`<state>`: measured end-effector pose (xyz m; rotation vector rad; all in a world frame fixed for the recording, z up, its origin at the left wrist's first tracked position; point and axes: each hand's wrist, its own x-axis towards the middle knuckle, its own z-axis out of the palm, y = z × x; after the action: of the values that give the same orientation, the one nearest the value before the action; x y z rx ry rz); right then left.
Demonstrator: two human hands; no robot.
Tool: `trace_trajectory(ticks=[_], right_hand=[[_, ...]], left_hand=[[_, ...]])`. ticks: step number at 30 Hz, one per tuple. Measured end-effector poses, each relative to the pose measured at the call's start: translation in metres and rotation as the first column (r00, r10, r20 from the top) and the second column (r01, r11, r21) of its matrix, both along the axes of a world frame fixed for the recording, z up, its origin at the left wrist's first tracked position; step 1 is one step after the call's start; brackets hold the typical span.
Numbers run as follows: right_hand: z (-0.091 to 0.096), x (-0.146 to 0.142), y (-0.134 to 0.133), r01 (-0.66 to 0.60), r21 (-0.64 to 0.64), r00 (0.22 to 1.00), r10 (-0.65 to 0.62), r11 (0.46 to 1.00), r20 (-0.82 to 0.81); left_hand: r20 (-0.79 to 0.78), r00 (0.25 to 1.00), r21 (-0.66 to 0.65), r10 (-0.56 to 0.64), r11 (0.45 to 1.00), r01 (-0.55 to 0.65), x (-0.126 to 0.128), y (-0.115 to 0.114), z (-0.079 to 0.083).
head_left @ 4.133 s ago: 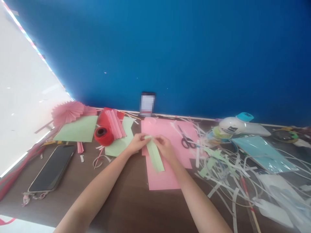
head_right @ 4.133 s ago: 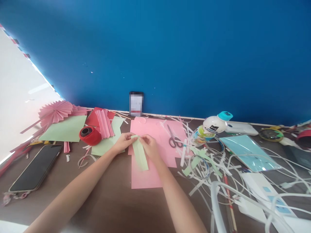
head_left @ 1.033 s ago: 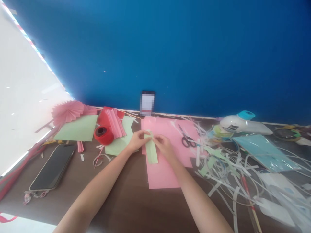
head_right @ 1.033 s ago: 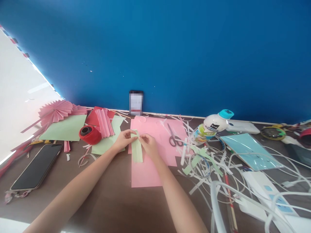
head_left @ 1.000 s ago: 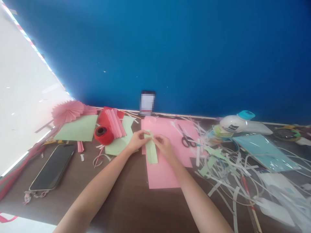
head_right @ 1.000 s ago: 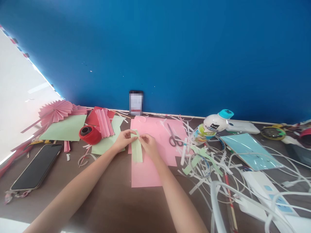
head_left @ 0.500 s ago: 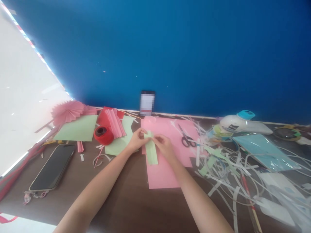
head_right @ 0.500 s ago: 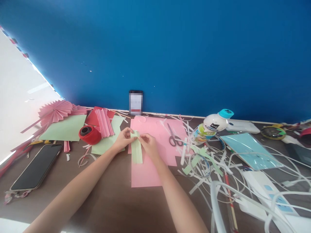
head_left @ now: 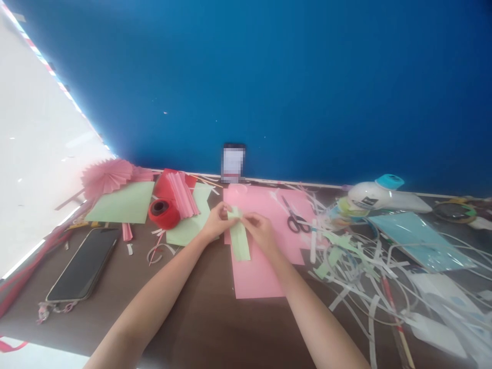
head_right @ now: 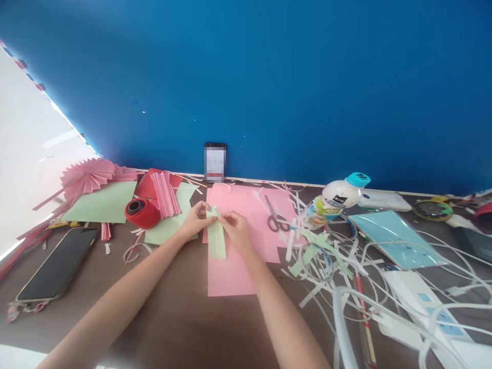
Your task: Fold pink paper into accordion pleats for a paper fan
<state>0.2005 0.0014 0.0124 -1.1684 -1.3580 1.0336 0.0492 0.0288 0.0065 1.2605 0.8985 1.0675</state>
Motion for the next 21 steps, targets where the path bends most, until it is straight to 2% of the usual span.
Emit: trace_trajectory(ticks=[8,13,21], right_hand=[[0.0015,-0.0009,-0.0005,-0.031,0.027,1.0,0.031,0.999,-0.007],[-0.0019,0.0002,0.001,-0.008,-0.005,1.0,0.008,1.0,-0.007],[-0.0003,-0.0009,0.0001,-0.009,-0.051,1.0,0.01,0.999,0.026]], left_hand=[[0.133,0.991,-0.041,-0.016,0.999,0.022,-0.0008,0.0021,0.0005],[0.097,0.995,-0.06,0.003,0.998,0.003,-0.0007,0.0021,-0.0009],[0.09,0.995,-0.021,0.033,0.999,-0.031,0.0009,0.0024,-0.0016]])
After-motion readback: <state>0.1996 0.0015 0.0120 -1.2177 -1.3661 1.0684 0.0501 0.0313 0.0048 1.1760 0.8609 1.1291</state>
